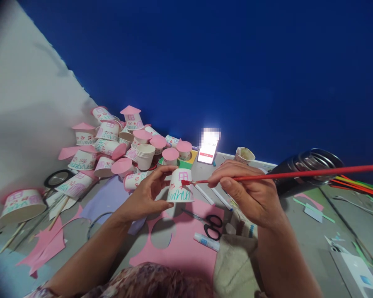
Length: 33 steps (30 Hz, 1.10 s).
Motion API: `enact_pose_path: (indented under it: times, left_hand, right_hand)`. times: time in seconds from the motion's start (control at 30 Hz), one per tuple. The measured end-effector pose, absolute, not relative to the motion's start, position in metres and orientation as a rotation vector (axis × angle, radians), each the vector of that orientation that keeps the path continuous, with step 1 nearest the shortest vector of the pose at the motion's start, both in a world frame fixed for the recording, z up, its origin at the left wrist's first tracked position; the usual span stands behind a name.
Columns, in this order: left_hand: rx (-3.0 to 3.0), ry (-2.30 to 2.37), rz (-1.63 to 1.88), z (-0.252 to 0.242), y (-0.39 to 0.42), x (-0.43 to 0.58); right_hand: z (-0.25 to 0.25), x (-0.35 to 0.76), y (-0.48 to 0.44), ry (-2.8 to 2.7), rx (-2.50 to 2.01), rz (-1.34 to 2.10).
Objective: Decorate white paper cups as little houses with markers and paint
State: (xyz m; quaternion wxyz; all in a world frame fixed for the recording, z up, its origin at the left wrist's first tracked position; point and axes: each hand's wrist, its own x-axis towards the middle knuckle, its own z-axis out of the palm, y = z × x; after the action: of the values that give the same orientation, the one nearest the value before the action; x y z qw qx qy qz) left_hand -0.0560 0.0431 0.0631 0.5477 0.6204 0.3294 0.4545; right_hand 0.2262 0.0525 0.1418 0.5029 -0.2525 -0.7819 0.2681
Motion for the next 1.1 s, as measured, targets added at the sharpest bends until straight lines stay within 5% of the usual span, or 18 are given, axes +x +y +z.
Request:
enact_pose_path:
  times: [1.1]
  left_hand:
    - [1.457,0.766,1.044,0.065,0.0397,-0.0552]
  right_hand:
    - [0.1409,0.2254,0.05,-1.877,-0.576,0.634]
